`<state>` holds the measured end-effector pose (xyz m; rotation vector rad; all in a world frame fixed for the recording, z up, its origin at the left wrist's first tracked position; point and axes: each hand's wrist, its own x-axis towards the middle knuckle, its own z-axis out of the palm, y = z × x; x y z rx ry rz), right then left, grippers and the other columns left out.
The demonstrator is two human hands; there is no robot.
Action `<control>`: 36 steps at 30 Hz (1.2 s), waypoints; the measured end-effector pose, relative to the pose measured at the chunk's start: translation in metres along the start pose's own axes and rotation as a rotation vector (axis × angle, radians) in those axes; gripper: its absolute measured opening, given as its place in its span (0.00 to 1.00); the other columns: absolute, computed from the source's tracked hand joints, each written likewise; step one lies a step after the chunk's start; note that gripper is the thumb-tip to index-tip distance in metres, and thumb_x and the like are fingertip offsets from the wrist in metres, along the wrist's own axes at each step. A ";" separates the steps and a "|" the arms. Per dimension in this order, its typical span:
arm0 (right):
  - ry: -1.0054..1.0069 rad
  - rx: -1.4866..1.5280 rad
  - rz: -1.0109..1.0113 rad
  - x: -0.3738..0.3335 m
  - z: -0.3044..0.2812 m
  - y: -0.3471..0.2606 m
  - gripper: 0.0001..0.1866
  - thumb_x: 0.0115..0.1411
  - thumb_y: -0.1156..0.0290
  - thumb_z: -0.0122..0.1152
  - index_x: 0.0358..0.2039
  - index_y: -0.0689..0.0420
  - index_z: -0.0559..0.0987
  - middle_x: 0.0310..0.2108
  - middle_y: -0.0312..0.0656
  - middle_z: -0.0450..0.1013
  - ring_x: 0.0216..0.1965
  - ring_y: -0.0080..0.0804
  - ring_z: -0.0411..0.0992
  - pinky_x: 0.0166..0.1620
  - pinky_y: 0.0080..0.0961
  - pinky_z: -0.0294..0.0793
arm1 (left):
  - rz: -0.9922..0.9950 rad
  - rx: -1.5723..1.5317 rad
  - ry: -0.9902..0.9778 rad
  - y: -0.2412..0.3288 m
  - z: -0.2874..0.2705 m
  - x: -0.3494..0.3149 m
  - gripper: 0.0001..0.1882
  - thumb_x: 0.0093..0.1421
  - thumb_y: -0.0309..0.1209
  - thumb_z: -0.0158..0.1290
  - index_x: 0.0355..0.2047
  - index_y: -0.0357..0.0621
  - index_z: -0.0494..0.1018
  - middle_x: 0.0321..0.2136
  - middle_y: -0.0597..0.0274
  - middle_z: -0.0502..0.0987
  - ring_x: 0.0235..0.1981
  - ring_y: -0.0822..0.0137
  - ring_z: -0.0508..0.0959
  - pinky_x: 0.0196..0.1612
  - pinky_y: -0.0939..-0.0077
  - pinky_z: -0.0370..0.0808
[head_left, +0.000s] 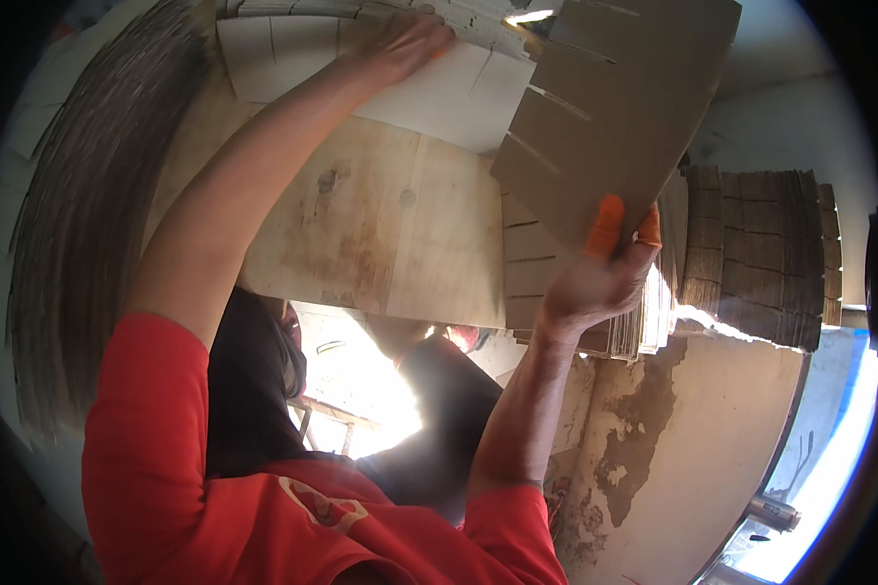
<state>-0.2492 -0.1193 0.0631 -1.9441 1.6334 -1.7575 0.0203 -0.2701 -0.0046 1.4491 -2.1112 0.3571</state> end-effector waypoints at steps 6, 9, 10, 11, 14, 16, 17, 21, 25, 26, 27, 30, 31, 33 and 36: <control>0.014 -0.004 -0.004 0.000 -0.002 0.005 0.16 0.63 0.72 0.54 0.51 0.60 0.71 0.41 0.39 0.76 0.35 0.22 0.75 0.36 0.19 0.75 | 0.055 0.034 0.081 0.002 0.005 -0.005 0.05 0.50 0.23 0.47 0.29 0.41 0.67 0.26 0.56 0.72 0.34 0.55 0.74 0.32 0.63 0.72; -0.009 0.042 0.030 -0.001 -0.001 0.010 0.16 0.63 0.73 0.54 0.52 0.59 0.71 0.41 0.39 0.76 0.35 0.22 0.75 0.36 0.18 0.75 | -0.092 -0.023 -0.090 0.008 -0.001 -0.004 0.03 0.50 0.23 0.48 0.27 0.42 0.68 0.24 0.57 0.72 0.32 0.55 0.74 0.31 0.63 0.72; -0.011 0.049 0.045 -0.001 0.000 0.007 0.16 0.63 0.73 0.54 0.52 0.59 0.71 0.41 0.38 0.76 0.35 0.22 0.75 0.36 0.18 0.75 | -0.074 -0.088 -0.036 0.008 -0.003 -0.004 0.02 0.49 0.23 0.48 0.26 0.43 0.68 0.24 0.57 0.73 0.32 0.55 0.75 0.31 0.63 0.72; -0.013 0.055 0.060 0.000 0.000 0.006 0.16 0.63 0.73 0.54 0.52 0.59 0.71 0.41 0.38 0.76 0.35 0.21 0.75 0.36 0.18 0.75 | -0.056 -0.154 0.018 0.007 -0.005 -0.004 0.02 0.49 0.24 0.48 0.25 0.43 0.68 0.23 0.57 0.73 0.31 0.55 0.75 0.30 0.63 0.72; 0.000 0.021 0.014 0.000 0.000 0.004 0.16 0.63 0.73 0.54 0.52 0.58 0.71 0.40 0.38 0.76 0.34 0.21 0.76 0.36 0.18 0.75 | 0.001 -0.057 0.132 0.004 -0.008 -0.003 0.01 0.48 0.24 0.49 0.22 0.43 0.68 0.23 0.57 0.73 0.31 0.56 0.75 0.30 0.63 0.72; -0.001 0.023 0.010 0.000 0.001 0.002 0.16 0.63 0.73 0.54 0.52 0.58 0.71 0.40 0.38 0.77 0.34 0.22 0.76 0.36 0.18 0.75 | 0.021 0.058 0.099 -0.004 -0.004 -0.003 0.02 0.48 0.24 0.51 0.22 0.43 0.69 0.23 0.57 0.72 0.31 0.56 0.75 0.31 0.63 0.72; -0.002 0.025 0.008 0.000 0.002 0.001 0.16 0.63 0.73 0.54 0.51 0.58 0.71 0.40 0.38 0.77 0.34 0.22 0.76 0.35 0.18 0.76 | 0.024 0.088 0.038 -0.008 0.003 -0.004 0.02 0.48 0.24 0.51 0.23 0.43 0.69 0.23 0.57 0.72 0.32 0.57 0.75 0.32 0.63 0.72; -0.015 0.028 -0.001 0.000 0.001 0.006 0.16 0.63 0.74 0.54 0.51 0.60 0.71 0.39 0.39 0.77 0.34 0.21 0.75 0.36 0.18 0.75 | 0.139 0.047 0.101 -0.001 0.015 -0.012 0.05 0.47 0.21 0.53 0.25 0.41 0.68 0.26 0.57 0.72 0.35 0.57 0.74 0.37 0.65 0.71; -0.018 0.041 0.039 -0.001 -0.001 0.009 0.16 0.62 0.75 0.54 0.51 0.61 0.71 0.39 0.40 0.77 0.35 0.20 0.75 0.37 0.18 0.75 | 0.019 -0.129 0.012 0.008 0.012 -0.011 0.06 0.48 0.19 0.53 0.26 0.40 0.68 0.28 0.56 0.73 0.36 0.56 0.74 0.40 0.65 0.71; -0.015 0.039 0.043 -0.001 -0.001 0.009 0.16 0.62 0.75 0.54 0.51 0.61 0.71 0.39 0.40 0.77 0.35 0.20 0.75 0.37 0.18 0.75 | -0.091 -0.227 -0.077 0.010 0.011 -0.008 0.06 0.47 0.19 0.53 0.26 0.40 0.68 0.28 0.56 0.73 0.36 0.57 0.74 0.39 0.65 0.71; -0.014 0.042 0.045 -0.001 -0.002 0.008 0.16 0.62 0.75 0.54 0.51 0.61 0.71 0.39 0.40 0.77 0.35 0.20 0.75 0.37 0.18 0.75 | -0.203 -0.322 -0.166 0.012 0.010 -0.006 0.06 0.47 0.19 0.52 0.27 0.40 0.69 0.28 0.57 0.73 0.36 0.57 0.74 0.39 0.66 0.72; -0.025 0.067 0.039 -0.001 0.002 0.003 0.16 0.62 0.75 0.54 0.51 0.61 0.71 0.40 0.40 0.77 0.35 0.20 0.75 0.38 0.18 0.75 | -0.115 -0.333 -0.062 -0.018 0.027 -0.015 0.07 0.46 0.19 0.52 0.28 0.41 0.70 0.28 0.59 0.73 0.35 0.58 0.73 0.37 0.65 0.72; -0.024 0.068 0.036 -0.001 0.003 0.005 0.16 0.62 0.75 0.54 0.51 0.61 0.71 0.40 0.40 0.77 0.35 0.20 0.75 0.38 0.18 0.75 | -0.048 -0.254 -0.027 -0.021 0.029 -0.017 0.08 0.46 0.19 0.52 0.28 0.41 0.70 0.27 0.59 0.72 0.34 0.58 0.73 0.36 0.66 0.72; -0.024 0.065 0.035 -0.001 0.004 0.005 0.16 0.62 0.74 0.54 0.51 0.60 0.71 0.40 0.39 0.77 0.35 0.20 0.75 0.37 0.18 0.75 | 0.090 -0.100 0.043 -0.025 0.032 -0.018 0.09 0.45 0.19 0.52 0.29 0.42 0.71 0.25 0.60 0.72 0.33 0.59 0.73 0.34 0.66 0.72; -0.021 0.042 0.045 -0.002 0.001 0.008 0.16 0.62 0.74 0.55 0.51 0.60 0.71 0.40 0.39 0.77 0.35 0.20 0.75 0.37 0.18 0.75 | 0.183 -0.013 0.139 0.003 0.012 -0.012 0.08 0.46 0.21 0.53 0.28 0.43 0.71 0.23 0.61 0.71 0.31 0.60 0.73 0.35 0.67 0.72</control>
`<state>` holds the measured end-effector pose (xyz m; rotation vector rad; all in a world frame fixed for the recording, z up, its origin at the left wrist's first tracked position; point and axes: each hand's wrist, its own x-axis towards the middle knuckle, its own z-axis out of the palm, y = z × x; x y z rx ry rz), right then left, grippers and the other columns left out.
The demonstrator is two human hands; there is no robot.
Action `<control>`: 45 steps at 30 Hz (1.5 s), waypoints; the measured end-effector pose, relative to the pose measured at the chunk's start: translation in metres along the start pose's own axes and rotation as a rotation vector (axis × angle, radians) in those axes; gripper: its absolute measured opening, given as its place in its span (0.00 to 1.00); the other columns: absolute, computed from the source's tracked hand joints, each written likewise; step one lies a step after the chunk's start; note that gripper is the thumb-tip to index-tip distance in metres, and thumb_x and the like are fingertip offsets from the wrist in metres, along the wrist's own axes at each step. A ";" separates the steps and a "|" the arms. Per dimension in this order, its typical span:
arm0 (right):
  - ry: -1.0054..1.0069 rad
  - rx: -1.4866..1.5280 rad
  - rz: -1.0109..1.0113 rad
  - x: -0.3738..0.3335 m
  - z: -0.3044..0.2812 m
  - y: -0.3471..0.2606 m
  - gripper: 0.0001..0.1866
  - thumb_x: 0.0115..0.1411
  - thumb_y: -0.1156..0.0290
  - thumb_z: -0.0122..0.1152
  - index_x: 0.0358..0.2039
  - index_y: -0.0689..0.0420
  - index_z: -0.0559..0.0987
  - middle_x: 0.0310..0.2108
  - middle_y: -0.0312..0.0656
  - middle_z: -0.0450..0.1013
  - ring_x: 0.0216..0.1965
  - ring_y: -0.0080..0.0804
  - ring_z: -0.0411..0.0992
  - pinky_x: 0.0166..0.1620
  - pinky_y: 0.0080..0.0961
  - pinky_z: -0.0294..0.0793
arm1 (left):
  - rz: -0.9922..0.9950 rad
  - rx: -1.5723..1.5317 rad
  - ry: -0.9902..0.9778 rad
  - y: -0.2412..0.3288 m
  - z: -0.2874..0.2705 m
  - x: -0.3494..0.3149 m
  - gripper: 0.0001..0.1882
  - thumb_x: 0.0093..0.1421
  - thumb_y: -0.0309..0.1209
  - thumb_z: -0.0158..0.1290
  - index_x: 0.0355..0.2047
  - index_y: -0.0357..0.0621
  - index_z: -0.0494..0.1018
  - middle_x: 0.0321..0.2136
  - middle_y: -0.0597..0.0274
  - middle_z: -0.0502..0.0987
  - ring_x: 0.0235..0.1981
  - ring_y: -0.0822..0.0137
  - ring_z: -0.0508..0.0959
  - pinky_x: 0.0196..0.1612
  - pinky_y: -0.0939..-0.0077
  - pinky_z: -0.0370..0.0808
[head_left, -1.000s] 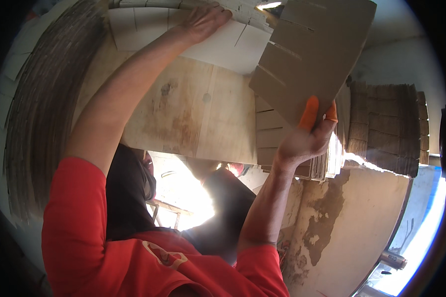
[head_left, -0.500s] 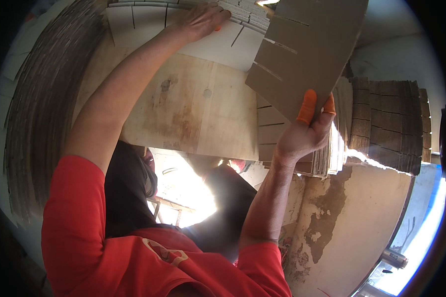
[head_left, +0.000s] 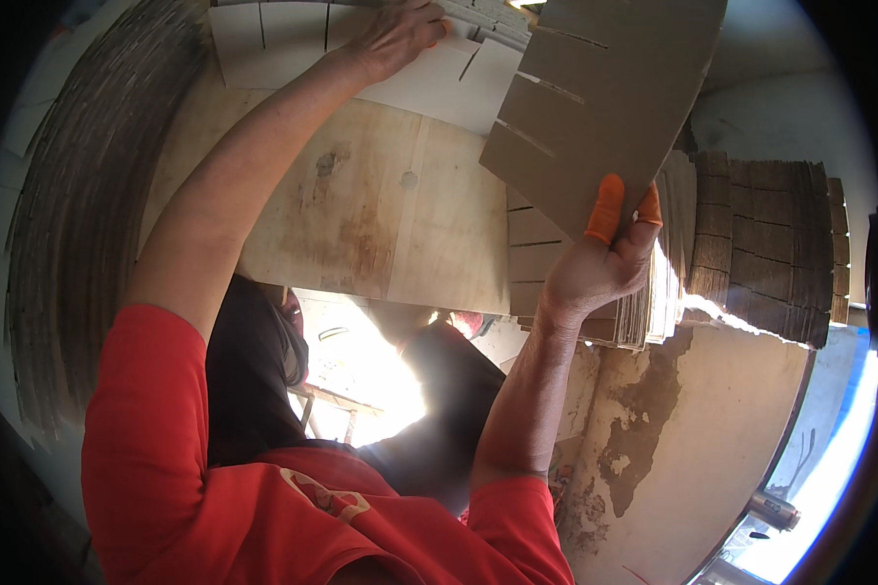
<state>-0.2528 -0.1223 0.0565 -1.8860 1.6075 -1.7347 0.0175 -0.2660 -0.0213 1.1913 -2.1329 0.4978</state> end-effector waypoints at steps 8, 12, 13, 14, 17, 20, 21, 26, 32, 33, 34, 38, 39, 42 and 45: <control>0.009 -0.001 -0.053 -0.002 0.003 0.001 0.17 0.62 0.73 0.55 0.52 0.60 0.71 0.41 0.39 0.76 0.35 0.21 0.75 0.37 0.18 0.76 | -0.026 -0.003 -0.218 0.006 -0.008 -0.001 0.08 0.48 0.24 0.54 0.30 0.45 0.74 0.23 0.62 0.73 0.33 0.63 0.73 0.37 0.69 0.70; -0.022 -0.068 -0.087 -0.004 0.007 -0.013 0.18 0.62 0.73 0.56 0.53 0.60 0.70 0.44 0.41 0.76 0.37 0.23 0.76 0.37 0.19 0.77 | -0.067 0.042 -0.374 0.004 -0.015 -0.006 0.07 0.49 0.23 0.52 0.29 0.47 0.75 0.23 0.58 0.75 0.31 0.59 0.75 0.35 0.64 0.70; -0.015 -0.093 -0.109 -0.004 0.006 -0.011 0.18 0.62 0.74 0.55 0.53 0.60 0.70 0.44 0.42 0.75 0.37 0.24 0.76 0.37 0.19 0.77 | -0.074 0.018 -0.431 0.014 -0.023 0.001 0.07 0.49 0.23 0.51 0.29 0.47 0.75 0.23 0.57 0.75 0.30 0.58 0.75 0.33 0.63 0.71; -0.007 -0.118 -0.130 -0.005 0.006 -0.010 0.19 0.62 0.74 0.55 0.53 0.60 0.70 0.45 0.43 0.75 0.38 0.25 0.77 0.37 0.19 0.77 | -0.080 -0.006 -0.489 0.025 -0.031 0.007 0.08 0.49 0.22 0.50 0.29 0.48 0.76 0.23 0.57 0.76 0.29 0.56 0.76 0.32 0.62 0.71; -0.043 -0.122 -0.223 -0.007 0.009 -0.012 0.19 0.62 0.75 0.54 0.54 0.61 0.68 0.47 0.45 0.74 0.37 0.27 0.77 0.37 0.19 0.78 | -0.010 -0.086 -0.439 0.036 -0.041 -0.006 0.09 0.48 0.21 0.49 0.28 0.48 0.76 0.22 0.57 0.76 0.27 0.54 0.77 0.28 0.60 0.71; -0.064 -0.102 -0.264 -0.008 0.007 -0.006 0.20 0.62 0.77 0.53 0.55 0.63 0.66 0.49 0.46 0.72 0.36 0.28 0.78 0.35 0.19 0.78 | -0.034 -0.134 -0.425 0.052 -0.042 -0.010 0.09 0.48 0.21 0.49 0.27 0.48 0.76 0.21 0.58 0.76 0.27 0.54 0.77 0.28 0.60 0.71; -0.068 -0.114 -0.300 -0.009 0.008 -0.005 0.20 0.62 0.77 0.53 0.55 0.64 0.66 0.50 0.47 0.72 0.35 0.29 0.78 0.34 0.19 0.78 | -0.076 -0.135 -0.452 0.056 -0.042 -0.013 0.09 0.47 0.21 0.50 0.26 0.48 0.77 0.21 0.58 0.76 0.27 0.55 0.76 0.28 0.60 0.72; -0.048 -0.199 -0.414 -0.009 0.008 -0.003 0.21 0.60 0.79 0.55 0.54 0.65 0.66 0.50 0.48 0.71 0.33 0.34 0.78 0.31 0.20 0.79 | 0.023 -0.093 -0.335 0.072 -0.042 -0.020 0.07 0.45 0.20 0.50 0.23 0.43 0.75 0.20 0.57 0.75 0.29 0.56 0.75 0.29 0.60 0.72; -0.055 -0.209 -0.416 -0.008 0.003 -0.011 0.21 0.59 0.80 0.55 0.54 0.65 0.66 0.50 0.50 0.71 0.31 0.34 0.78 0.30 0.20 0.79 | -0.016 -0.061 -0.327 0.076 -0.041 -0.024 0.05 0.42 0.19 0.51 0.21 0.41 0.74 0.19 0.57 0.74 0.28 0.56 0.75 0.28 0.61 0.72; -0.081 -0.185 -0.399 -0.009 0.003 -0.009 0.22 0.59 0.81 0.55 0.54 0.65 0.66 0.50 0.50 0.71 0.31 0.34 0.78 0.30 0.20 0.79 | -0.025 -0.063 -0.334 0.077 -0.041 -0.024 0.05 0.42 0.19 0.52 0.21 0.41 0.74 0.19 0.56 0.74 0.28 0.56 0.75 0.28 0.61 0.72; -0.106 -0.160 -0.383 -0.011 0.004 -0.007 0.22 0.59 0.81 0.55 0.54 0.65 0.66 0.49 0.51 0.71 0.31 0.35 0.78 0.30 0.21 0.79 | -0.030 -0.071 -0.352 0.079 -0.041 -0.024 0.05 0.42 0.19 0.52 0.21 0.41 0.73 0.19 0.56 0.74 0.28 0.56 0.75 0.28 0.62 0.73; -0.144 -0.131 -0.381 -0.017 0.006 -0.004 0.21 0.58 0.84 0.54 0.53 0.66 0.66 0.49 0.52 0.71 0.32 0.37 0.78 0.30 0.21 0.79 | -0.010 -0.132 -0.326 0.093 -0.045 -0.022 0.03 0.42 0.20 0.52 0.19 0.40 0.73 0.19 0.57 0.74 0.27 0.57 0.75 0.27 0.62 0.73; -0.138 -0.134 -0.402 -0.018 0.008 -0.002 0.21 0.58 0.85 0.53 0.53 0.66 0.66 0.49 0.52 0.71 0.32 0.38 0.78 0.30 0.21 0.79 | 0.007 -0.156 -0.297 0.098 -0.049 -0.021 0.03 0.42 0.20 0.52 0.19 0.40 0.73 0.19 0.57 0.74 0.27 0.57 0.75 0.27 0.63 0.73; -0.152 -0.151 -0.415 -0.022 0.015 0.008 0.18 0.58 0.86 0.51 0.50 0.65 0.67 0.49 0.53 0.71 0.34 0.41 0.78 0.31 0.22 0.79 | -0.031 -0.182 -0.352 0.114 -0.062 -0.016 0.02 0.42 0.20 0.52 0.19 0.40 0.72 0.19 0.58 0.74 0.27 0.59 0.75 0.28 0.64 0.74; -0.219 -0.157 -0.338 -0.031 0.021 0.020 0.16 0.58 0.87 0.51 0.47 0.65 0.67 0.48 0.52 0.71 0.37 0.43 0.77 0.32 0.24 0.79 | 0.049 -0.171 -0.340 0.131 -0.075 -0.010 0.01 0.42 0.22 0.53 0.19 0.40 0.72 0.20 0.59 0.73 0.28 0.61 0.75 0.29 0.68 0.74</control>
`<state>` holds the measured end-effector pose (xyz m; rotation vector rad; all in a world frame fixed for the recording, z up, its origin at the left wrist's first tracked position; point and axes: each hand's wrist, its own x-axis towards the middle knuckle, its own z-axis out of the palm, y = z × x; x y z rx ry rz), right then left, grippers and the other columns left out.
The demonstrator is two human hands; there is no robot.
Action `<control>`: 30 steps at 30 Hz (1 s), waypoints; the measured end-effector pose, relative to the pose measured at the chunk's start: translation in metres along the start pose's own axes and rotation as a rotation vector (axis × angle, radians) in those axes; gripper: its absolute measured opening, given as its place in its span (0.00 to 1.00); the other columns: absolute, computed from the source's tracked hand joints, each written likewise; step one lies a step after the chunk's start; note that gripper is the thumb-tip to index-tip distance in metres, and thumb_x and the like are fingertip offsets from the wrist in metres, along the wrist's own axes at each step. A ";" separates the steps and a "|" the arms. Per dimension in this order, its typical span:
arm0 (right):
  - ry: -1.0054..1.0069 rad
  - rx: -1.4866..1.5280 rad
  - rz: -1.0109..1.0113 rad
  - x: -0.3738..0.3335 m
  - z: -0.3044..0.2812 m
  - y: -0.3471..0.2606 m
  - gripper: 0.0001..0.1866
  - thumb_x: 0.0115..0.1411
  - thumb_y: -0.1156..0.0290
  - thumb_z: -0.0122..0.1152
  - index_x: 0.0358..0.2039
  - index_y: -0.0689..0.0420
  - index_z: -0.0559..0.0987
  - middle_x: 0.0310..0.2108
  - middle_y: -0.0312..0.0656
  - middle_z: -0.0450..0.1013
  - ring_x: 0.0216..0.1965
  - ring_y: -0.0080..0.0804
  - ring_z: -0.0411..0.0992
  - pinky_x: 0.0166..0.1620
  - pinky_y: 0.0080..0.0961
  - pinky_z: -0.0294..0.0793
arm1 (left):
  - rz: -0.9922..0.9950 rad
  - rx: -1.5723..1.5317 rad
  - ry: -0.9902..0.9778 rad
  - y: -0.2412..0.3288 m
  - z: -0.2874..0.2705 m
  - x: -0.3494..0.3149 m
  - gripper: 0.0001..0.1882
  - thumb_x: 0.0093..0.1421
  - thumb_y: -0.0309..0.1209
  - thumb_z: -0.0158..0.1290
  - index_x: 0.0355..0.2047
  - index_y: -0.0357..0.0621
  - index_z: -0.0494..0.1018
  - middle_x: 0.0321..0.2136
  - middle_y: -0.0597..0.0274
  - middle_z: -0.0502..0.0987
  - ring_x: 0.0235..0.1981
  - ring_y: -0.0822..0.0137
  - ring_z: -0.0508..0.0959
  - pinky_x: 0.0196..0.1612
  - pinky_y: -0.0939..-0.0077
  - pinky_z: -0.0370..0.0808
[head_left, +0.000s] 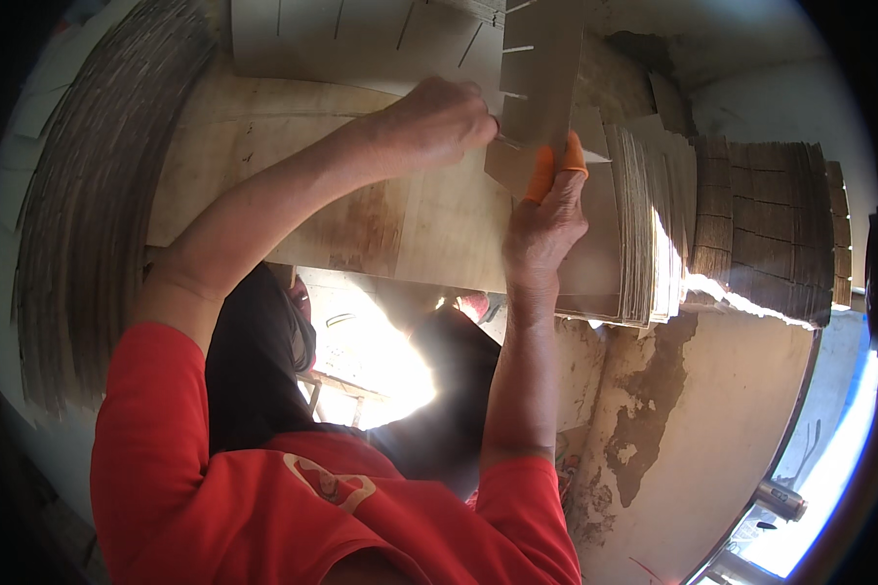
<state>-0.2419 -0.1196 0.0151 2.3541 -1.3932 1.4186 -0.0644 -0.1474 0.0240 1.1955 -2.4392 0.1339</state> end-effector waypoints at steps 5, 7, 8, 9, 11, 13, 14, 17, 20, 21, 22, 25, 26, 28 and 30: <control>0.025 -0.066 -0.053 0.002 -0.004 -0.002 0.15 0.60 0.78 0.53 0.48 0.63 0.68 0.45 0.52 0.72 0.39 0.43 0.74 0.33 0.30 0.79 | 0.024 -0.012 -0.018 0.021 -0.012 -0.009 0.01 0.43 0.24 0.53 0.19 0.40 0.72 0.20 0.62 0.72 0.29 0.65 0.72 0.30 0.72 0.74; 0.060 -0.134 -0.085 0.007 -0.009 -0.005 0.16 0.61 0.75 0.54 0.50 0.62 0.67 0.44 0.52 0.72 0.39 0.43 0.74 0.32 0.31 0.79 | 0.025 0.039 -0.031 0.020 -0.009 -0.015 0.02 0.44 0.24 0.53 0.20 0.40 0.72 0.21 0.63 0.71 0.29 0.66 0.71 0.30 0.73 0.74; 0.082 -0.140 -0.073 0.010 -0.010 -0.008 0.17 0.61 0.73 0.54 0.50 0.62 0.67 0.44 0.52 0.72 0.38 0.43 0.75 0.31 0.31 0.79 | 0.028 0.059 -0.042 0.018 -0.006 -0.017 0.02 0.43 0.24 0.53 0.20 0.40 0.72 0.21 0.63 0.72 0.29 0.66 0.71 0.30 0.73 0.74; 0.069 -0.152 -0.051 0.012 -0.012 -0.010 0.18 0.61 0.71 0.55 0.51 0.62 0.67 0.43 0.52 0.72 0.37 0.43 0.76 0.30 0.32 0.79 | 0.039 0.074 -0.050 0.017 -0.006 -0.015 0.02 0.43 0.24 0.53 0.20 0.40 0.72 0.21 0.63 0.72 0.29 0.66 0.71 0.30 0.73 0.74; -0.002 -0.167 0.000 0.014 -0.012 -0.018 0.20 0.62 0.68 0.55 0.52 0.61 0.67 0.43 0.52 0.73 0.34 0.44 0.77 0.28 0.32 0.78 | 0.050 0.079 -0.045 0.018 -0.007 -0.015 0.02 0.43 0.24 0.54 0.20 0.40 0.72 0.21 0.63 0.71 0.29 0.67 0.71 0.30 0.74 0.74; -0.095 -0.182 0.038 0.013 -0.012 -0.021 0.20 0.62 0.66 0.55 0.52 0.61 0.67 0.41 0.51 0.74 0.30 0.44 0.77 0.26 0.32 0.77 | 0.062 0.074 -0.039 0.023 -0.008 -0.016 0.03 0.43 0.24 0.54 0.20 0.40 0.72 0.21 0.63 0.71 0.29 0.67 0.71 0.30 0.74 0.74; -0.138 -0.188 0.047 0.011 -0.011 -0.020 0.20 0.62 0.65 0.54 0.51 0.61 0.67 0.39 0.51 0.74 0.27 0.45 0.76 0.25 0.33 0.76 | 0.064 0.065 -0.037 0.025 -0.008 -0.016 0.03 0.43 0.24 0.54 0.20 0.40 0.72 0.20 0.62 0.71 0.29 0.67 0.71 0.30 0.73 0.74; -0.228 -0.146 0.167 0.005 -0.007 -0.006 0.19 0.63 0.65 0.52 0.51 0.61 0.67 0.35 0.51 0.75 0.24 0.46 0.75 0.23 0.34 0.74 | 0.112 0.066 -0.028 0.033 -0.009 -0.016 0.03 0.42 0.24 0.54 0.20 0.40 0.72 0.20 0.62 0.71 0.29 0.67 0.71 0.29 0.73 0.74; -0.367 -0.089 0.438 0.006 -0.005 -0.011 0.17 0.64 0.66 0.51 0.50 0.60 0.68 0.31 0.51 0.75 0.23 0.46 0.75 0.22 0.34 0.73 | 0.128 0.103 -0.062 0.039 -0.009 -0.022 0.04 0.42 0.23 0.55 0.20 0.39 0.71 0.20 0.62 0.71 0.28 0.67 0.71 0.29 0.72 0.74; -0.420 -0.074 0.544 0.008 -0.005 -0.015 0.16 0.64 0.66 0.51 0.49 0.60 0.68 0.30 0.50 0.75 0.22 0.46 0.74 0.22 0.34 0.72 | 0.127 0.120 -0.077 0.040 -0.007 -0.024 0.04 0.42 0.23 0.55 0.20 0.39 0.71 0.21 0.62 0.71 0.28 0.67 0.71 0.28 0.72 0.74; -0.372 -0.042 0.503 0.004 -0.002 -0.016 0.16 0.64 0.68 0.51 0.49 0.60 0.68 0.32 0.51 0.75 0.23 0.45 0.75 0.23 0.32 0.73 | 0.073 0.036 -0.081 0.039 -0.005 -0.026 0.05 0.42 0.24 0.56 0.21 0.39 0.72 0.21 0.62 0.71 0.29 0.66 0.72 0.29 0.70 0.74; -0.205 0.055 0.394 -0.009 0.005 -0.013 0.14 0.63 0.73 0.50 0.49 0.61 0.68 0.38 0.51 0.75 0.24 0.41 0.75 0.26 0.28 0.74 | -0.115 -0.231 -0.210 0.036 -0.017 -0.024 0.10 0.43 0.30 0.60 0.24 0.38 0.73 0.22 0.60 0.72 0.31 0.63 0.74 0.32 0.67 0.74; -0.136 0.092 0.366 -0.010 0.004 -0.012 0.14 0.63 0.75 0.50 0.49 0.61 0.68 0.40 0.50 0.75 0.26 0.39 0.76 0.27 0.27 0.74 | -0.199 -0.326 -0.337 0.032 -0.038 -0.018 0.13 0.43 0.33 0.62 0.26 0.38 0.73 0.23 0.59 0.73 0.32 0.61 0.74 0.34 0.66 0.74; -0.055 0.133 0.320 -0.008 0.002 -0.012 0.14 0.63 0.78 0.50 0.49 0.61 0.68 0.44 0.50 0.74 0.28 0.35 0.76 0.29 0.25 0.75 | -0.334 -0.477 -0.388 0.022 -0.052 -0.015 0.19 0.42 0.38 0.65 0.32 0.40 0.74 0.26 0.56 0.73 0.34 0.58 0.74 0.37 0.65 0.73; -0.027 0.127 0.295 -0.006 -0.002 -0.010 0.14 0.62 0.80 0.50 0.49 0.62 0.68 0.47 0.49 0.73 0.31 0.31 0.77 0.32 0.22 0.76 | -0.419 -0.597 -0.241 -0.008 -0.047 -0.011 0.26 0.40 0.42 0.67 0.38 0.43 0.74 0.30 0.54 0.74 0.37 0.56 0.74 0.39 0.65 0.73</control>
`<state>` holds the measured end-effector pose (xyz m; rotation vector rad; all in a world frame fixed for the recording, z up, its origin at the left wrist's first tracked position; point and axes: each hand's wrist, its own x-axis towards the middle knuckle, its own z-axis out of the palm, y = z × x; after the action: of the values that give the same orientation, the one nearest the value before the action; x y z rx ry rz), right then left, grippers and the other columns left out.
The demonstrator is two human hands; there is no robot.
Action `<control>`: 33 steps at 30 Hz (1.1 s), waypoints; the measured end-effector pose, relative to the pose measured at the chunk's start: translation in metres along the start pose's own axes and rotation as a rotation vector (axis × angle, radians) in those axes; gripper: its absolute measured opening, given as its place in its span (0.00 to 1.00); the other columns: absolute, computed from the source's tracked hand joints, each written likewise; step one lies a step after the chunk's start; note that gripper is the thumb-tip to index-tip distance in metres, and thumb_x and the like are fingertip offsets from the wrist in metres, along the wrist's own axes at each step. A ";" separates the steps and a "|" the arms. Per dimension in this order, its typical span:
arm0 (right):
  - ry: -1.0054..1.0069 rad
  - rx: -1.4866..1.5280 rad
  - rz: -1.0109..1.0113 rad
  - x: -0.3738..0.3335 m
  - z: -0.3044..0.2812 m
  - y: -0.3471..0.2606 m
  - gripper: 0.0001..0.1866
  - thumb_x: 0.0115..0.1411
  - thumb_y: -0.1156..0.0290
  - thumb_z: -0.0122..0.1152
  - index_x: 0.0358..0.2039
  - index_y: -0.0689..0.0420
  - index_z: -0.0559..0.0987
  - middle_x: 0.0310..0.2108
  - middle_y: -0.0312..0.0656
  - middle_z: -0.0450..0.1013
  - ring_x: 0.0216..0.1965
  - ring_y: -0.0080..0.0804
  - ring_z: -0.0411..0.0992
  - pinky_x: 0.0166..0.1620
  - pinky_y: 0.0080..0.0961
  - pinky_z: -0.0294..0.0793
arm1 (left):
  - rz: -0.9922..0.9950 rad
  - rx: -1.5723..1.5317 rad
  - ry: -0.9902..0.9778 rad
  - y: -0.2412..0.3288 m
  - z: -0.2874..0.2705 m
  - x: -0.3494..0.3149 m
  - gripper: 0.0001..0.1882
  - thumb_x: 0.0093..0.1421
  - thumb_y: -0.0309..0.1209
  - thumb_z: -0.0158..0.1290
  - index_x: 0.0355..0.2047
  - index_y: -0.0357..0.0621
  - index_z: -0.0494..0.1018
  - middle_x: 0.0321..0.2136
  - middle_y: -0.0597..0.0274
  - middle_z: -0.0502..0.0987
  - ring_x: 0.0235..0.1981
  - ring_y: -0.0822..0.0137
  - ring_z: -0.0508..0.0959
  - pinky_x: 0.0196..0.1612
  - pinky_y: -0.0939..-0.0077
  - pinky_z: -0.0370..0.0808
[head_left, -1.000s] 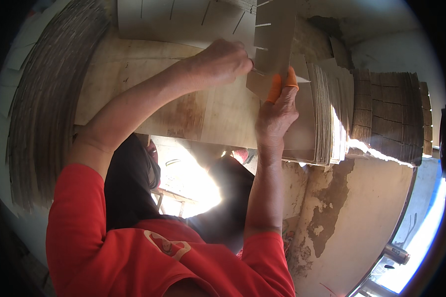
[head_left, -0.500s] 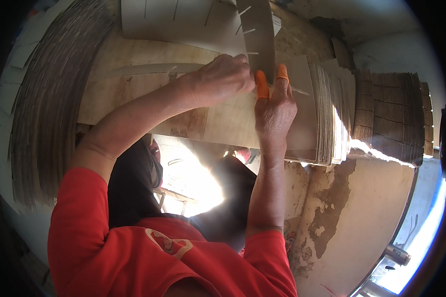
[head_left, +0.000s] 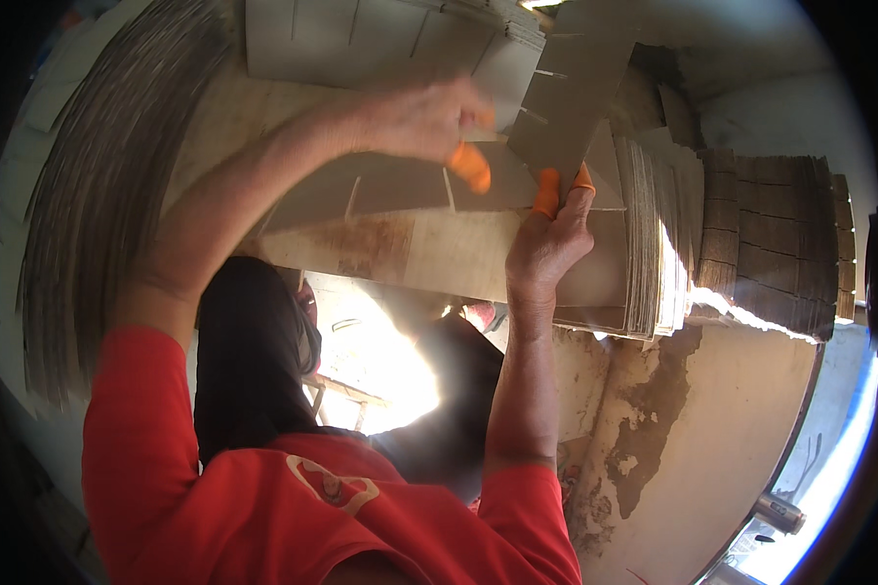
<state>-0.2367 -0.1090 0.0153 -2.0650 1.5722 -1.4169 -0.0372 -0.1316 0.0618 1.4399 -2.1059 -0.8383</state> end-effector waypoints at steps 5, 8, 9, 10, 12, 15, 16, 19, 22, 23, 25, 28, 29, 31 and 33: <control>0.009 0.007 -0.024 0.003 0.005 -0.004 0.15 0.62 0.81 0.51 0.50 0.62 0.68 0.46 0.47 0.74 0.32 0.28 0.76 0.35 0.20 0.76 | 0.240 0.616 0.472 -0.074 -0.024 0.076 0.28 0.42 0.36 0.64 0.43 0.39 0.69 0.40 0.55 0.72 0.45 0.57 0.70 0.47 0.64 0.68; 0.030 0.021 -0.062 0.004 0.007 -0.006 0.16 0.62 0.81 0.51 0.51 0.62 0.68 0.44 0.46 0.75 0.33 0.26 0.75 0.36 0.19 0.76 | 0.128 0.879 0.511 -0.110 -0.024 0.106 0.28 0.42 0.36 0.62 0.43 0.37 0.68 0.41 0.55 0.71 0.48 0.57 0.67 0.51 0.61 0.65; 0.028 0.034 -0.085 0.004 0.011 -0.009 0.17 0.62 0.81 0.51 0.52 0.62 0.68 0.43 0.46 0.75 0.33 0.25 0.75 0.36 0.18 0.76 | 0.193 0.964 0.644 -0.151 -0.018 0.116 0.23 0.43 0.32 0.61 0.40 0.37 0.69 0.38 0.56 0.73 0.44 0.57 0.70 0.47 0.64 0.67; 0.052 0.025 -0.128 0.006 0.013 -0.006 0.18 0.62 0.82 0.51 0.53 0.63 0.67 0.43 0.46 0.76 0.33 0.24 0.75 0.36 0.18 0.76 | 0.220 0.990 0.676 -0.167 -0.011 0.125 0.22 0.44 0.31 0.61 0.39 0.37 0.70 0.38 0.56 0.73 0.44 0.57 0.70 0.47 0.64 0.68; 0.098 0.011 -0.204 0.006 0.015 -0.001 0.20 0.61 0.83 0.52 0.54 0.63 0.67 0.41 0.45 0.76 0.33 0.23 0.75 0.36 0.17 0.76 | 0.221 1.000 0.642 -0.183 -0.002 0.134 0.23 0.43 0.34 0.62 0.39 0.37 0.71 0.40 0.54 0.71 0.47 0.55 0.69 0.50 0.61 0.66; 0.057 0.016 -0.170 0.007 0.007 -0.007 0.21 0.61 0.83 0.52 0.55 0.63 0.66 0.43 0.46 0.75 0.33 0.22 0.75 0.36 0.16 0.76 | 0.164 0.929 0.534 -0.182 0.001 0.134 0.20 0.45 0.35 0.61 0.36 0.37 0.71 0.43 0.53 0.70 0.49 0.54 0.68 0.52 0.58 0.64; 0.060 0.025 -0.171 0.008 0.008 -0.007 0.22 0.60 0.83 0.52 0.56 0.63 0.66 0.43 0.46 0.75 0.34 0.22 0.75 0.36 0.16 0.76 | 0.145 0.907 0.517 -0.178 -0.005 0.132 0.18 0.46 0.33 0.60 0.35 0.37 0.71 0.42 0.53 0.70 0.48 0.53 0.68 0.52 0.58 0.64; 0.081 0.017 -0.189 0.009 0.007 -0.007 0.22 0.60 0.83 0.53 0.56 0.63 0.66 0.44 0.46 0.75 0.35 0.22 0.76 0.35 0.16 0.77 | 0.381 0.788 0.578 -0.152 -0.018 0.110 0.10 0.44 0.21 0.54 0.30 0.39 0.70 0.30 0.57 0.75 0.35 0.56 0.75 0.37 0.67 0.72; 0.093 -0.019 -0.219 0.008 0.005 -0.006 0.23 0.60 0.83 0.53 0.57 0.63 0.65 0.43 0.47 0.75 0.35 0.22 0.76 0.35 0.17 0.77 | 0.248 0.559 0.447 -0.126 -0.015 0.088 0.09 0.41 0.16 0.50 0.25 0.39 0.68 0.24 0.56 0.74 0.29 0.55 0.76 0.29 0.65 0.72; 0.087 -0.012 -0.209 0.007 0.004 -0.006 0.23 0.60 0.84 0.53 0.57 0.63 0.65 0.43 0.47 0.75 0.35 0.23 0.76 0.35 0.16 0.77 | 0.275 0.529 0.446 -0.121 -0.012 0.084 0.08 0.43 0.19 0.52 0.26 0.40 0.69 0.23 0.55 0.74 0.28 0.53 0.76 0.28 0.64 0.72; 0.065 0.019 -0.201 0.006 0.003 -0.007 0.24 0.59 0.85 0.52 0.57 0.63 0.64 0.45 0.48 0.75 0.34 0.23 0.76 0.34 0.16 0.77 | 0.323 0.477 0.449 -0.115 -0.008 0.074 0.06 0.45 0.24 0.55 0.27 0.42 0.72 0.20 0.52 0.73 0.25 0.51 0.76 0.27 0.62 0.72; 0.011 0.109 -0.140 0.003 0.001 -0.007 0.24 0.60 0.84 0.51 0.58 0.63 0.64 0.47 0.46 0.73 0.36 0.22 0.75 0.38 0.16 0.75 | 0.351 0.536 0.454 -0.102 -0.003 0.066 0.09 0.42 0.18 0.50 0.25 0.44 0.70 0.19 0.54 0.74 0.26 0.51 0.76 0.26 0.61 0.72; -0.012 0.160 -0.084 0.002 -0.001 -0.012 0.23 0.62 0.82 0.50 0.59 0.62 0.64 0.47 0.43 0.73 0.40 0.20 0.73 0.42 0.16 0.73 | 0.364 0.558 0.455 -0.097 -0.002 0.064 0.08 0.43 0.18 0.50 0.25 0.44 0.70 0.20 0.54 0.74 0.26 0.51 0.76 0.26 0.61 0.73; -0.031 0.157 -0.051 0.001 -0.004 -0.016 0.23 0.63 0.81 0.50 0.59 0.61 0.64 0.47 0.40 0.74 0.44 0.18 0.71 0.47 0.17 0.71 | 0.395 0.600 0.457 -0.085 0.001 0.060 0.08 0.43 0.18 0.50 0.24 0.44 0.69 0.20 0.55 0.74 0.27 0.51 0.76 0.26 0.60 0.73; -0.024 0.053 -0.096 0.001 -0.005 -0.017 0.24 0.63 0.81 0.50 0.60 0.60 0.63 0.47 0.41 0.74 0.44 0.18 0.71 0.47 0.16 0.71 | 0.394 0.598 0.495 -0.073 0.006 0.055 0.08 0.43 0.17 0.50 0.23 0.43 0.68 0.20 0.60 0.73 0.26 0.57 0.76 0.24 0.63 0.71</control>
<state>-0.2300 -0.1008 0.0293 -2.1450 1.4289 -1.4435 -0.0129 -0.2012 0.0077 1.2411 -2.1982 0.3035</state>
